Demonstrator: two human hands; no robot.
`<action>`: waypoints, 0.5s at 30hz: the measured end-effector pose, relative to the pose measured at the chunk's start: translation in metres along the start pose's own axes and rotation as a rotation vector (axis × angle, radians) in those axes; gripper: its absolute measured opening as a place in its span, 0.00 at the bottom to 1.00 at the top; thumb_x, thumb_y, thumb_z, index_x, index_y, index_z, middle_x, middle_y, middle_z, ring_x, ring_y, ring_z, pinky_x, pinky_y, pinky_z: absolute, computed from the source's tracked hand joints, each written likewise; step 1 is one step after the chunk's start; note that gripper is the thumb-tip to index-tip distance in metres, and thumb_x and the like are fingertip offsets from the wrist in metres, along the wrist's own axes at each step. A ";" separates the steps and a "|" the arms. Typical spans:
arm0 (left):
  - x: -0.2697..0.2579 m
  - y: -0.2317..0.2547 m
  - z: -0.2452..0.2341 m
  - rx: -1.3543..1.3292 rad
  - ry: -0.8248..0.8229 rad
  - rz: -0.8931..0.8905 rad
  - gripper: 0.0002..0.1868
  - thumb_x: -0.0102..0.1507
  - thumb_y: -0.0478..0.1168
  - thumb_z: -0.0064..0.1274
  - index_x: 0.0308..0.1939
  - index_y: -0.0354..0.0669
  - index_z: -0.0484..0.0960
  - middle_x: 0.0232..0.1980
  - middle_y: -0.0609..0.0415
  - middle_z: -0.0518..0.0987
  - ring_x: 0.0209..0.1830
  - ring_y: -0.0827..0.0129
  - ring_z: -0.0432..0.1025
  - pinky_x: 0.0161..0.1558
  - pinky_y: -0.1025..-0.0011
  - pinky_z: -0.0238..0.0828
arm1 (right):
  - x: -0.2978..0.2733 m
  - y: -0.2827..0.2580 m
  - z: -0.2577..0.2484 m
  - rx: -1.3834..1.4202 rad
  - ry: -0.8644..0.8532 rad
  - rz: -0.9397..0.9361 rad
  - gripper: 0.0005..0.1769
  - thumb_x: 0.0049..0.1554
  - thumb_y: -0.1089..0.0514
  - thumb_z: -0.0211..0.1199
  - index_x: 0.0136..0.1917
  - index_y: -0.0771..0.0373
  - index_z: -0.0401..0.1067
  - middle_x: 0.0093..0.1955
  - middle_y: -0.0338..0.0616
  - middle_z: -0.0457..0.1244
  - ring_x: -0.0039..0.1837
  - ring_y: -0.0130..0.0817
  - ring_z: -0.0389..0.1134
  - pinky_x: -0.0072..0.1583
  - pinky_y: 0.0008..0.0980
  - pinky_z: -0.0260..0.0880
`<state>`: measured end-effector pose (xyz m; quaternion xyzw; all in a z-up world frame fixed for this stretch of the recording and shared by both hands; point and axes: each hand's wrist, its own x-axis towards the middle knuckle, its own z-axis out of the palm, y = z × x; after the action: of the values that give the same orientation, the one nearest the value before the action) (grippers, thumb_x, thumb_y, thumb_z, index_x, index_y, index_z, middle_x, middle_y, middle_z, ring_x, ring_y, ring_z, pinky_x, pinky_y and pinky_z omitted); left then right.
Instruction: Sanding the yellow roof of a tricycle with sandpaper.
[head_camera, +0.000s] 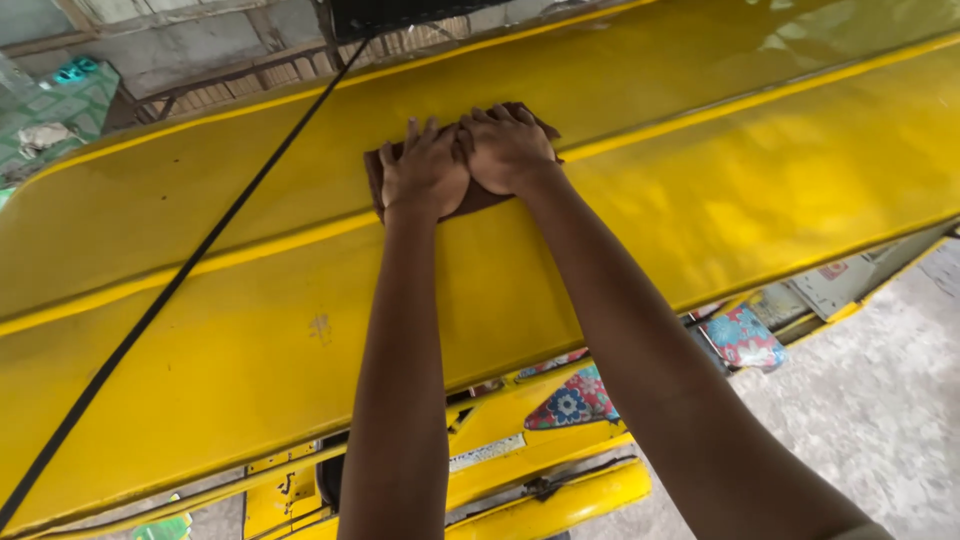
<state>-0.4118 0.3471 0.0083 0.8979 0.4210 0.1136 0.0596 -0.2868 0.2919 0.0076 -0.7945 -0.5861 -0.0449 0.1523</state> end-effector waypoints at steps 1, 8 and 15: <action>-0.007 0.001 -0.001 0.000 -0.005 0.001 0.30 0.71 0.53 0.24 0.78 0.63 0.57 0.84 0.61 0.48 0.85 0.61 0.37 0.78 0.42 0.31 | -0.004 0.000 0.000 0.001 -0.003 0.003 0.34 0.66 0.40 0.33 0.78 0.56 0.57 0.81 0.45 0.49 0.82 0.45 0.44 0.79 0.46 0.36; -0.051 0.006 0.005 0.006 0.066 0.053 0.31 0.70 0.53 0.24 0.78 0.60 0.56 0.83 0.63 0.51 0.84 0.61 0.40 0.77 0.42 0.32 | -0.050 0.003 0.007 -0.019 0.173 -0.143 0.31 0.67 0.44 0.40 0.76 0.59 0.62 0.80 0.45 0.54 0.82 0.44 0.48 0.79 0.46 0.41; -0.108 0.023 0.018 -0.022 0.168 0.150 0.31 0.70 0.56 0.26 0.77 0.56 0.57 0.82 0.60 0.50 0.82 0.59 0.42 0.74 0.40 0.34 | -0.114 0.015 0.026 -0.097 0.372 -0.227 0.30 0.67 0.48 0.44 0.77 0.60 0.63 0.80 0.46 0.54 0.81 0.47 0.50 0.78 0.49 0.45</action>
<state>-0.4570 0.2493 -0.0213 0.9136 0.3548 0.1973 0.0250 -0.3106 0.1911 -0.0485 -0.7078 -0.6308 -0.2358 0.2132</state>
